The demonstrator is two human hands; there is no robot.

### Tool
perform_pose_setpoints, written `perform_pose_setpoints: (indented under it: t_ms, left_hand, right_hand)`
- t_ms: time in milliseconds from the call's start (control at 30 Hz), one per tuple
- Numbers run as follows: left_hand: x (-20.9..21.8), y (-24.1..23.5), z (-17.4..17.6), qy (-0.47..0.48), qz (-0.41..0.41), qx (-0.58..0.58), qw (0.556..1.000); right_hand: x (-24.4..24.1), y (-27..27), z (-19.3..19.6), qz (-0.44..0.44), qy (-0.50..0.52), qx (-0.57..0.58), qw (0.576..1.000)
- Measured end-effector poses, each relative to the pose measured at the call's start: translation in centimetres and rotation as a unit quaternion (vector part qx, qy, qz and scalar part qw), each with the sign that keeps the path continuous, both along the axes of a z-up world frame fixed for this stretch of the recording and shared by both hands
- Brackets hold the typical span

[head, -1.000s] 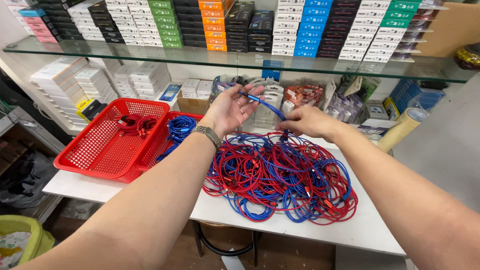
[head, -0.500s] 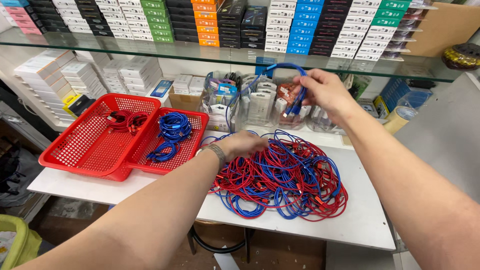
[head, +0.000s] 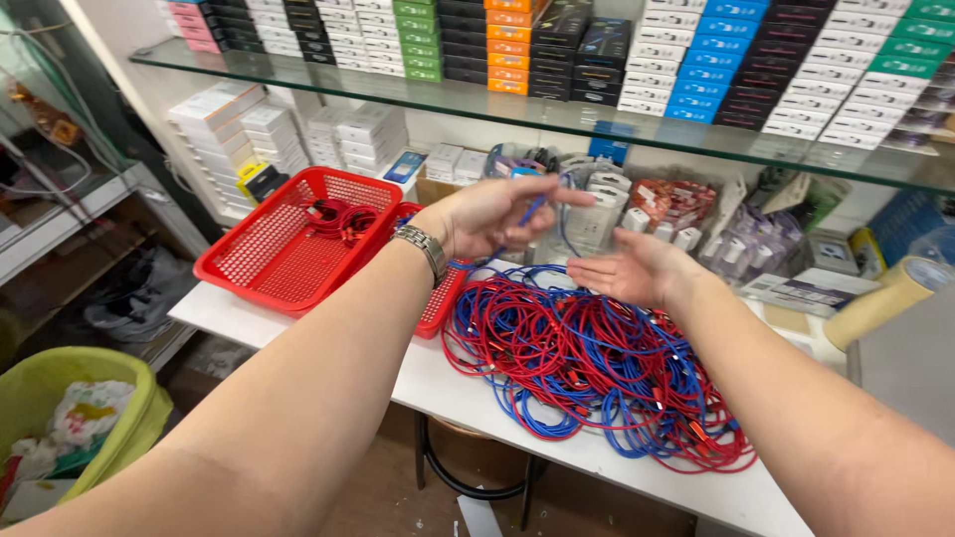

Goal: The person untangles and coils red and blue USB cables, then places them into red plastic baskets on a table. The person handles the cables one at a time, separating them by color and organizing them into neat bundles.

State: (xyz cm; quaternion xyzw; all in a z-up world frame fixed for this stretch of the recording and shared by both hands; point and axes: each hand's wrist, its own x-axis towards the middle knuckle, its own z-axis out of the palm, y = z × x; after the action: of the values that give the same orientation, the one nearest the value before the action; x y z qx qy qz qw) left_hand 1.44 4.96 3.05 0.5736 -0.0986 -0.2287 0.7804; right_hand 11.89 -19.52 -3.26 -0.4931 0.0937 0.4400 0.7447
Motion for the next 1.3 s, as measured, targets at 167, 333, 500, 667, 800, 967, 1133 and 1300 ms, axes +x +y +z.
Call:
perform_pose_setpoints:
  t_ms: [167,333,500,667,800,967,1133,1300]
  left_hand:
    - [-5.0,1.9,-1.5,0.107,-0.107,0.133,0.98]
    - [-5.2,2.5,-4.1,0.154,0.129,0.106,0.974]
    - [-4.2,2.2,-2.8,0.071,0.035,0.12,0.99]
    - [-4.2,1.9,-3.0,0.126,-0.142,0.193,0.963]
    - [-4.4,3.0,-4.1,0.212,0.019,-0.002,0.977]
    - [-1.4,3.0,-4.1,0.219,0.186,0.124,0.95]
    - [0.1,2.2,-3.9,0.026,0.144,0.26,0.955]
    - [-0.8,2.2,-1.6,-0.03,0.057,0.165,0.984]
  right_hand:
    - [7.9,3.5,-2.4,-0.102,0.11,0.168,0.974]
    - [10.6,8.1,-1.5,0.099,-0.03,0.276,0.956]
    - [2.7,6.5,-3.5,-0.042,-0.066,-0.176,0.981]
    - [2.8,6.0,-0.2,-0.085,0.051,0.129,0.987]
    - [0.6,8.4,3.6,0.131,-0.291,0.125,0.939]
    - [-6.9,9.1,4.3,0.461,-0.384,-0.08,0.797]
    - [-4.3,5.8,3.5,0.285,-0.271,-0.034,0.919]
    - [0.4,3.3,-0.7,0.275,-0.41,-0.218,0.842]
